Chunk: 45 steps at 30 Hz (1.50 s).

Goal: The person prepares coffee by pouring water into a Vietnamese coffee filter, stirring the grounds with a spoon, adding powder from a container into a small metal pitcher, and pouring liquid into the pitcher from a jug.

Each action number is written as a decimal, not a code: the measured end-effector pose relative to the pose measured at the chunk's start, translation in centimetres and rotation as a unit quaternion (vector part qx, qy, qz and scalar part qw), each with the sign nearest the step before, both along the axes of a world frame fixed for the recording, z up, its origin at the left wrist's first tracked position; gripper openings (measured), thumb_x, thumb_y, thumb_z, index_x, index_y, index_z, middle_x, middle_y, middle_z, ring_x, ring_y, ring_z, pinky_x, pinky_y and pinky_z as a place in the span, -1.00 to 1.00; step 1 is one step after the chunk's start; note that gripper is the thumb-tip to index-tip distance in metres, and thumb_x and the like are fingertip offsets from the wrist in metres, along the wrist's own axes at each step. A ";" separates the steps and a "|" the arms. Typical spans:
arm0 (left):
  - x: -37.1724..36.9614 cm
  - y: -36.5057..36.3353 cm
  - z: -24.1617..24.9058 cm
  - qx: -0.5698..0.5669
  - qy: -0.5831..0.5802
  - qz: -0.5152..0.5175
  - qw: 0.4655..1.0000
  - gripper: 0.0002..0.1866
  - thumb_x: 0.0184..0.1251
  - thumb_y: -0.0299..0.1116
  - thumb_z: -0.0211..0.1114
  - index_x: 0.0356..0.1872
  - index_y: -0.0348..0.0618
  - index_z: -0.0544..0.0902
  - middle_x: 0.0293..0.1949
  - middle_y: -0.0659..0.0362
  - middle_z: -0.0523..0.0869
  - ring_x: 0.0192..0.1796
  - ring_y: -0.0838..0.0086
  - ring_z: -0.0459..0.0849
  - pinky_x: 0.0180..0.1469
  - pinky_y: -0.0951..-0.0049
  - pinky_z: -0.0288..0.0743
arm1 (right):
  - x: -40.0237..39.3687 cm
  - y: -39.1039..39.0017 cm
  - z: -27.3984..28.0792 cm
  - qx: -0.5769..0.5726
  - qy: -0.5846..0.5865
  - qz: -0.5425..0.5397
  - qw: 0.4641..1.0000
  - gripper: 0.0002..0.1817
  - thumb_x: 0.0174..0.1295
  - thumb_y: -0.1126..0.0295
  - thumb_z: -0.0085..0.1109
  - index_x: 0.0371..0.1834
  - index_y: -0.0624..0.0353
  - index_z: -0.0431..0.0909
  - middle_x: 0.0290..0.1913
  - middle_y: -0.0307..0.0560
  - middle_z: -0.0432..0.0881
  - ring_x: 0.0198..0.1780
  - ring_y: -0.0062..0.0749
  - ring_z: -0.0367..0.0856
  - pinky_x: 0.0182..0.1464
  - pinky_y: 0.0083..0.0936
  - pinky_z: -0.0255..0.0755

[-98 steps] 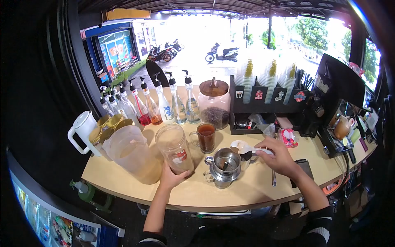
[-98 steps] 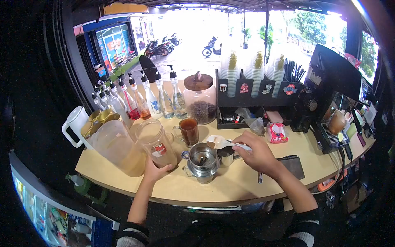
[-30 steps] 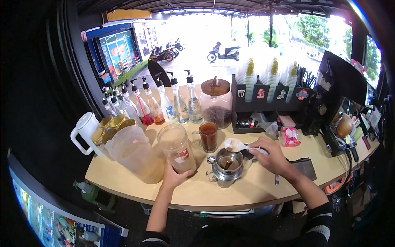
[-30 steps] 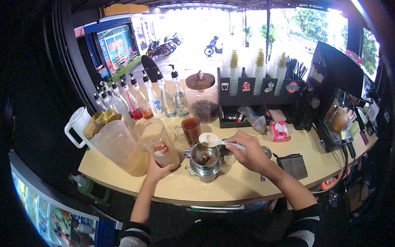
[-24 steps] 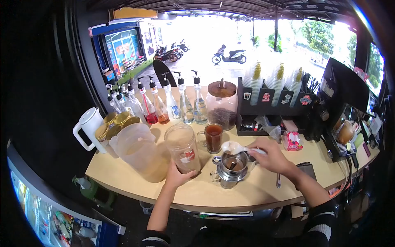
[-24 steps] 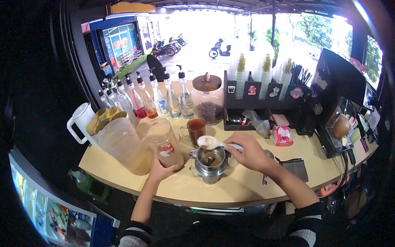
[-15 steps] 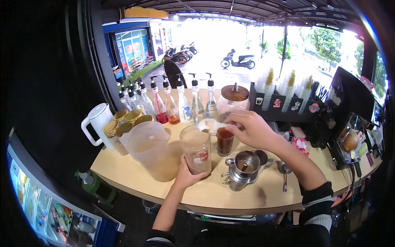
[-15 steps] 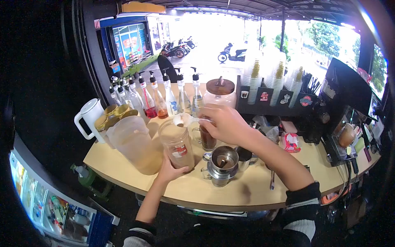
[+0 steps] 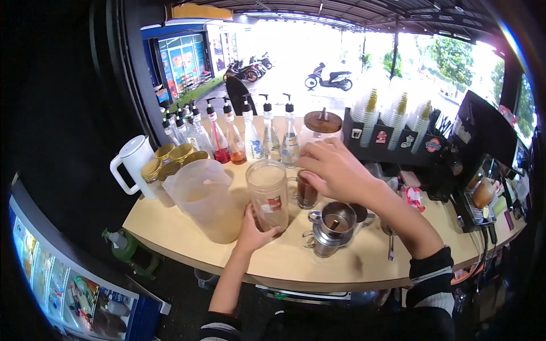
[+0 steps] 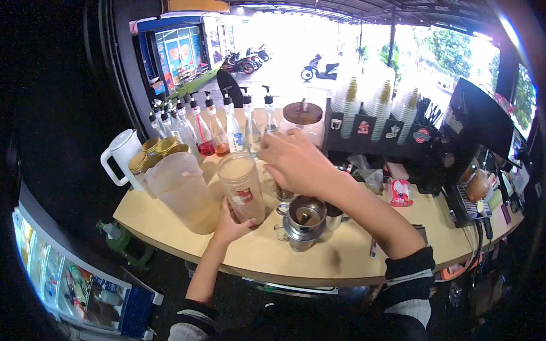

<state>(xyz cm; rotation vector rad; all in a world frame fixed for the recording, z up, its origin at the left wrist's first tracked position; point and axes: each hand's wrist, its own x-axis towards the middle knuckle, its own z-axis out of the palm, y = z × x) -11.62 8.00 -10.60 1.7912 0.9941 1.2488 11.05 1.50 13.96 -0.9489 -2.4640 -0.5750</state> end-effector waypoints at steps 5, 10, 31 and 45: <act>0.2 -1.5 0.1 -0.038 -0.016 0.016 0.999 0.20 -0.13 -0.30 0.60 0.42 -0.34 -0.14 0.26 -0.16 0.35 0.31 0.14 0.39 0.32 0.19 0.33 | 9.2 -3.7 -5.5 0.010 0.291 -0.029 0.956 -0.86 0.14 0.56 0.21 -0.22 0.24 0.59 -0.18 -0.05 0.55 -0.16 -0.23 0.54 -0.09 -0.44 0.40; -0.4 -6.9 0.5 0.000 -0.007 0.139 0.990 -0.07 0.01 -0.38 0.51 0.37 -0.34 0.12 0.22 -0.06 0.39 0.29 0.22 0.39 0.29 0.24 0.33 | 17.4 -6.1 -18.2 -0.044 0.431 -0.178 0.884 -0.87 0.24 0.49 0.16 -0.20 0.30 0.57 -0.27 -0.03 0.55 -0.23 -0.39 0.51 -0.13 -0.48 0.39; 9.5 -6.2 3.5 -0.036 -0.142 -0.147 0.978 -0.11 -0.24 -0.35 0.65 0.20 -0.28 0.35 0.11 0.07 0.55 0.19 0.35 0.53 0.31 0.28 0.34 | 15.4 -8.0 -23.3 -0.277 0.696 0.014 0.662 -0.87 0.34 0.49 0.11 -0.33 0.15 0.35 -0.37 -0.35 0.43 -0.28 -0.72 0.36 -0.18 -0.72 0.27; 10.1 -5.2 5.1 -0.035 -0.113 -0.175 0.977 -0.14 -0.19 -0.41 0.63 0.23 -0.24 0.37 0.09 0.13 0.57 0.13 0.44 0.56 0.24 0.36 0.39 | 16.3 -7.7 -24.0 -0.235 0.754 0.043 0.612 -0.83 0.25 0.54 0.16 -0.35 0.12 0.34 -0.40 -0.34 0.38 -0.33 -0.67 0.38 -0.25 -0.66 0.28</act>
